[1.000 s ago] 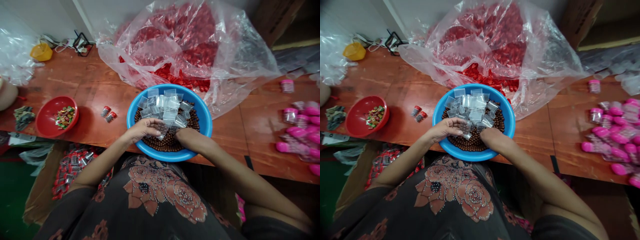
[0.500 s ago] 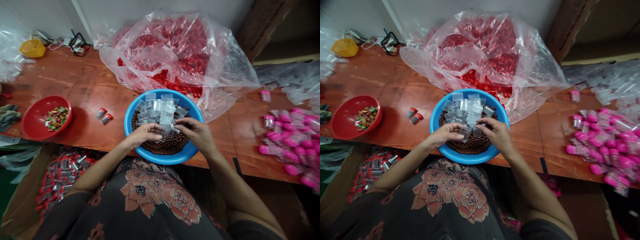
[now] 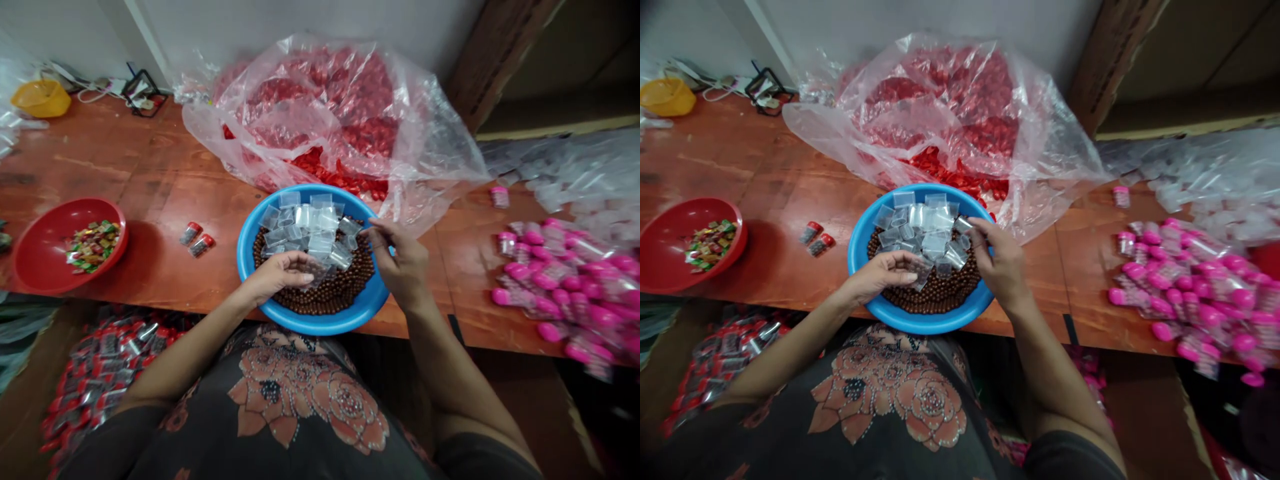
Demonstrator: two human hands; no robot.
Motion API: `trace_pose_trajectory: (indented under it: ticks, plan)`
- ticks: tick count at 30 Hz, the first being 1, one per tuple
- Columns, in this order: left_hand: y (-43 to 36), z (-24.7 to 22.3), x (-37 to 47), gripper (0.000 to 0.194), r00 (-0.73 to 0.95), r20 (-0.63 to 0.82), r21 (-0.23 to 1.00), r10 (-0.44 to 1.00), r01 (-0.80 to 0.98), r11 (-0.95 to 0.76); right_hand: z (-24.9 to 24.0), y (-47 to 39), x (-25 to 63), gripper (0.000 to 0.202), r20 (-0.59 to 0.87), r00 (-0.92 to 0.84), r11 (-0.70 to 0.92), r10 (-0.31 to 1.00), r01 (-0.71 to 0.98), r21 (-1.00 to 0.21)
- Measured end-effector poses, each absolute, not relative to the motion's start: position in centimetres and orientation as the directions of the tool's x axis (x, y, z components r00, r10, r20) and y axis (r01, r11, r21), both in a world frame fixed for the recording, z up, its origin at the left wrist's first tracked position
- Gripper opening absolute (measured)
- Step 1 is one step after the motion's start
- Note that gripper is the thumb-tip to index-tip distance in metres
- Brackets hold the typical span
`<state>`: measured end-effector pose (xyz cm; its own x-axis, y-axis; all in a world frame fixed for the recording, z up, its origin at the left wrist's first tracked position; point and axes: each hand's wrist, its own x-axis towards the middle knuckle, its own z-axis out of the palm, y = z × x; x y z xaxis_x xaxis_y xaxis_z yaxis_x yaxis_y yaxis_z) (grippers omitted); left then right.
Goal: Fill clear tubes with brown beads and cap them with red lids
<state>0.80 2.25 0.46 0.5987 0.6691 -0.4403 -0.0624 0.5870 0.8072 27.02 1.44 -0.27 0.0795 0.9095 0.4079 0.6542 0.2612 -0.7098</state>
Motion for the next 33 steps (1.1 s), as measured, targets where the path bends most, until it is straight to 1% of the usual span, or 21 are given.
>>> trace_pose_trajectory:
  ticks: [1,2,3,4,6,9,14,17,20,24,26,28,30,31,33]
  plan:
    - [2.2,0.6,0.7,0.039,0.589,-0.442,0.813,0.677,-0.056,0.579,-1.1,2.8,28.3,0.036,0.366,0.206,0.152,0.907,0.651,-0.744]
    - [2.2,0.8,0.7,0.038,0.582,-0.441,0.819,0.683,-0.051,0.572,-1.9,4.3,29.6,0.036,0.289,0.320,0.026,0.902,0.628,-0.778]
    - [2.2,0.9,0.6,0.038,0.579,-0.436,0.824,0.689,-0.050,0.564,-2.7,6.0,31.0,0.037,0.173,0.382,-0.109,0.908,0.615,-0.781]
    - [2.2,1.0,0.7,0.037,0.580,-0.427,0.829,0.694,-0.057,0.557,-3.5,7.6,32.2,0.038,0.129,0.400,-0.165,0.907,0.622,-0.766]
    - [2.1,1.1,0.9,0.036,0.591,-0.396,0.835,0.702,-0.087,0.544,-4.8,10.7,33.9,0.035,0.084,0.389,-0.207,0.917,0.648,-0.733]
    - [1.9,1.1,1.3,0.035,0.606,-0.362,0.838,0.708,-0.121,0.532,-6.2,14.0,34.3,0.027,0.043,0.341,-0.224,0.939,0.702,-0.676]
    - [1.7,1.2,1.9,0.034,0.607,-0.379,0.836,0.698,-0.099,0.539,-7.7,17.2,33.0,0.038,-0.035,0.326,-0.283,0.945,0.758,-0.588]
    - [1.8,1.1,1.8,0.033,0.583,-0.374,0.833,0.721,-0.131,0.538,-8.0,18.3,33.1,0.038,-0.089,0.336,-0.324,0.937,0.750,-0.576]
    - [2.1,1.1,1.7,0.033,0.541,-0.363,0.829,0.759,-0.185,0.528,-8.0,18.3,33.4,0.034,-0.119,0.326,-0.328,0.938,0.719,-0.613]
    - [2.4,1.2,1.7,0.035,0.513,-0.366,0.825,0.777,-0.207,0.526,-7.5,16.4,34.2,0.037,-0.064,0.325,-0.265,0.944,0.625,-0.734]
    - [2.4,1.2,1.9,0.036,0.513,-0.366,0.826,0.776,-0.206,0.525,-6.9,14.9,34.7,0.044,-0.027,0.330,-0.216,0.944,0.551,-0.806]
    - [2.4,1.0,2.1,0.038,0.516,-0.361,0.827,0.777,-0.208,0.522,-6.0,13.0,35.0,0.056,-0.003,0.334,-0.170,0.943,0.472,-0.865]
    - [2.3,0.8,2.3,0.039,0.528,-0.342,0.830,0.777,-0.217,0.513,-4.8,10.7,34.8,0.064,0.009,0.306,-0.107,0.952,0.359,-0.927]
    - [2.2,0.7,2.4,0.040,0.538,-0.332,0.830,0.774,-0.223,0.511,-4.1,9.5,34.5,0.064,0.019,0.264,-0.049,0.964,0.250,-0.967]
    - [2.0,0.5,2.6,0.041,0.557,-0.322,0.827,0.765,-0.228,0.514,-2.5,7.0,33.1,0.054,0.020,0.134,0.013,0.991,0.053,-0.999]
